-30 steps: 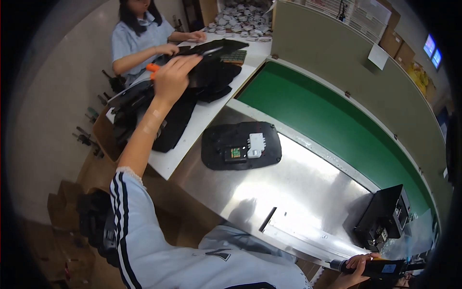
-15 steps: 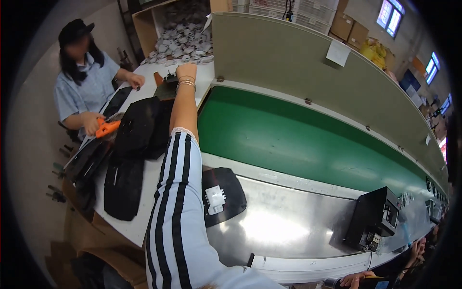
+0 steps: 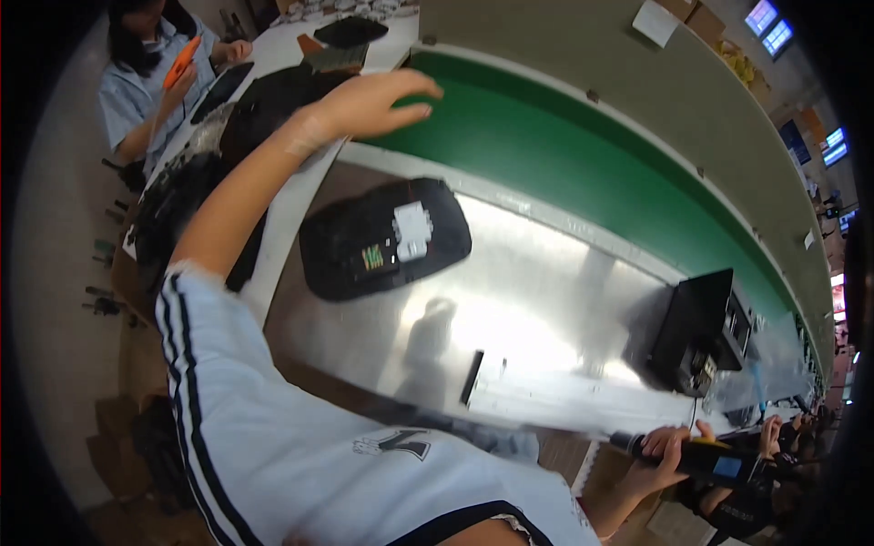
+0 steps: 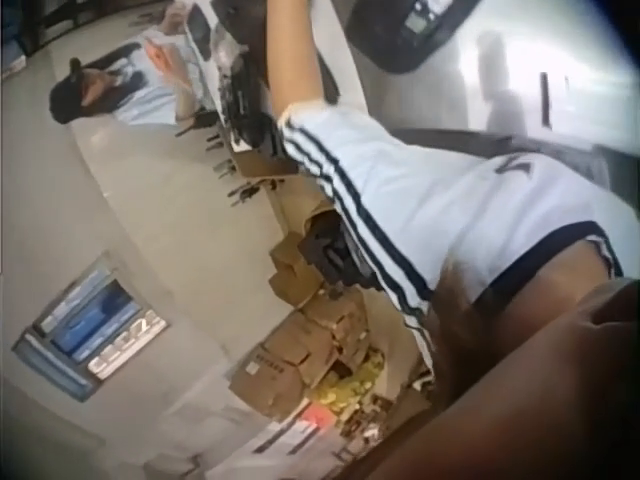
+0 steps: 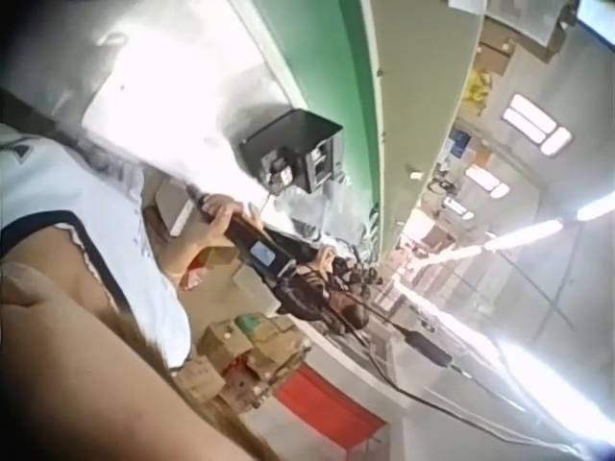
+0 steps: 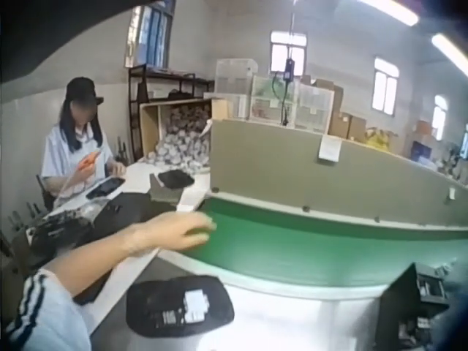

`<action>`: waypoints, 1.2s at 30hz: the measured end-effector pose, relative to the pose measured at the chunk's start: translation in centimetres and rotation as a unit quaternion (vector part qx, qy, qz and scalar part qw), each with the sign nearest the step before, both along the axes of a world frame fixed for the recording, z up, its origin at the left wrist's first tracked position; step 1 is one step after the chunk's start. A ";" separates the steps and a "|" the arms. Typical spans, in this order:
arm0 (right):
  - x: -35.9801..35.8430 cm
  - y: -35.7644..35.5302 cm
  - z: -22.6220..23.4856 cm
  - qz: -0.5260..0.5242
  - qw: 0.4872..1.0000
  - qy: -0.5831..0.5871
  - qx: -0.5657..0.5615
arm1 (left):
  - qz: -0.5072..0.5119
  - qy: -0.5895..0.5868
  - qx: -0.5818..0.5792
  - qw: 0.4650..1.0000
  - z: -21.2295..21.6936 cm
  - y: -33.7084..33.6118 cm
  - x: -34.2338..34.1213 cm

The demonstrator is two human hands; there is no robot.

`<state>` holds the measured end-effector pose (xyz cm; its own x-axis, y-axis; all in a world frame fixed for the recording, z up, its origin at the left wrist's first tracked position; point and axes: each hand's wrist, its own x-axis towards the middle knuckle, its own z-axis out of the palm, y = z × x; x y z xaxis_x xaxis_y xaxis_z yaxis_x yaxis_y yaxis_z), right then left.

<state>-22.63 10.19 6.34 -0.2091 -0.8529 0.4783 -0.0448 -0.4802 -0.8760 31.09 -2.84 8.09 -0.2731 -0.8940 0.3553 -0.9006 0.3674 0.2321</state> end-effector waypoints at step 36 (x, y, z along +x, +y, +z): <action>-9.1 -13.3 6.0 0.108 0.990 0.004 -0.090 | -0.250 0.093 0.076 0.961 -6.7 1.9 -33.1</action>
<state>-31.75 -3.14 12.37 -0.0267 -0.7778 0.6279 0.0698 -0.6281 -0.7750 -2.02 -0.99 1.43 -0.6268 -0.7130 0.3142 -0.5583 0.6923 0.4572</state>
